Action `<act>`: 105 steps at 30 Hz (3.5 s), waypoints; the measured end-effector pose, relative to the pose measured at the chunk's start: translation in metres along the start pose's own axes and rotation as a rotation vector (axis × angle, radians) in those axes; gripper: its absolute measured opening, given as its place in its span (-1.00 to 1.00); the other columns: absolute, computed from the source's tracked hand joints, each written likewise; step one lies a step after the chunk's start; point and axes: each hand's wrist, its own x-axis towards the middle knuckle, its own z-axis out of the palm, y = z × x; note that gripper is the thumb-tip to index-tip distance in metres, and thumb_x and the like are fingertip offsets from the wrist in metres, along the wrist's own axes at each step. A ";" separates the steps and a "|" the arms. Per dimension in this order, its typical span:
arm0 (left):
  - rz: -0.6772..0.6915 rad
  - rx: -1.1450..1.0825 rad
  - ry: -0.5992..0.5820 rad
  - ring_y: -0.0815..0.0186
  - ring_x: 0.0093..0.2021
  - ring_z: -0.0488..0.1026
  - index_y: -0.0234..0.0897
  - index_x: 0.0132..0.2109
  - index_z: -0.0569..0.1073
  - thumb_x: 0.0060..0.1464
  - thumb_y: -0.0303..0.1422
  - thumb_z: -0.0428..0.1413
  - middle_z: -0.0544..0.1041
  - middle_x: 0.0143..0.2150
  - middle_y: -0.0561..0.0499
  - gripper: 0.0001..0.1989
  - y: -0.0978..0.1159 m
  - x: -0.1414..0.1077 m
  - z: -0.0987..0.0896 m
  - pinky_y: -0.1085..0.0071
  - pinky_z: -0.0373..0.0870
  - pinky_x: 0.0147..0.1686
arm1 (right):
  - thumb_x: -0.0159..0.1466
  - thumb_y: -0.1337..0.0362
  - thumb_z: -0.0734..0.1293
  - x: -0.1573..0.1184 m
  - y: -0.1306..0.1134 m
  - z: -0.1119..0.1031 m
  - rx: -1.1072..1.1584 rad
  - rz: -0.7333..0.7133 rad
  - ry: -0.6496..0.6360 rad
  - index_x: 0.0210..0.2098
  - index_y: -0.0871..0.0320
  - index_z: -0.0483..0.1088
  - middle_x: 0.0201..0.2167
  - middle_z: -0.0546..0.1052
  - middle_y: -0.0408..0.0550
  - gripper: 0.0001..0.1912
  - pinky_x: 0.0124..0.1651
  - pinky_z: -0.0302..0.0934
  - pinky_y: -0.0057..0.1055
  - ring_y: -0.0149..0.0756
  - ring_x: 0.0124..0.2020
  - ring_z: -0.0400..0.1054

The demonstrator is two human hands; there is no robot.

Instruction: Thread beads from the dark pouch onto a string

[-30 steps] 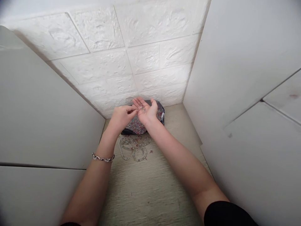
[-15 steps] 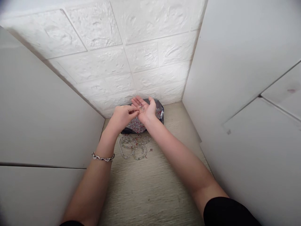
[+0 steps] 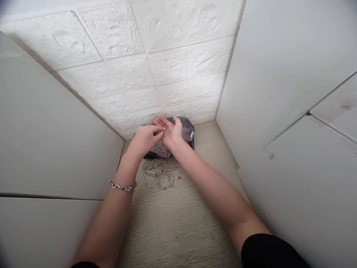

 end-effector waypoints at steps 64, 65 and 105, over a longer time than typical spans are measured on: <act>0.020 0.023 0.066 0.38 -0.39 0.38 -0.26 -0.24 0.47 0.01 -0.41 -0.07 0.51 -0.31 -0.02 -0.76 0.007 -0.004 -0.018 0.45 0.26 -0.33 | 0.20 0.26 0.00 -0.006 -0.035 0.005 -0.152 0.242 -0.226 -0.14 0.34 0.20 -0.21 0.36 0.17 -0.65 -0.34 0.30 -0.42 -0.23 -0.13 0.26; 0.021 0.038 0.058 0.37 -0.38 0.39 -0.26 -0.24 0.47 0.01 -0.41 -0.07 0.51 -0.31 -0.02 -0.76 0.007 -0.005 -0.018 0.45 0.26 -0.32 | 0.21 0.26 -0.01 -0.006 -0.035 0.005 -0.159 0.248 -0.234 -0.14 0.33 0.20 -0.20 0.36 0.17 -0.66 -0.34 0.30 -0.43 -0.23 -0.13 0.26; -0.011 0.264 -0.070 0.32 -0.26 0.38 -0.26 -0.28 0.45 0.07 -0.37 -0.12 0.46 -0.26 -0.06 -0.75 0.006 -0.008 -0.018 0.40 0.30 -0.29 | 0.20 0.27 0.01 -0.004 -0.027 0.002 -0.239 0.326 -0.223 -0.16 0.37 0.20 -0.31 0.37 0.14 -0.67 -0.37 0.27 -0.46 -0.34 -0.37 0.27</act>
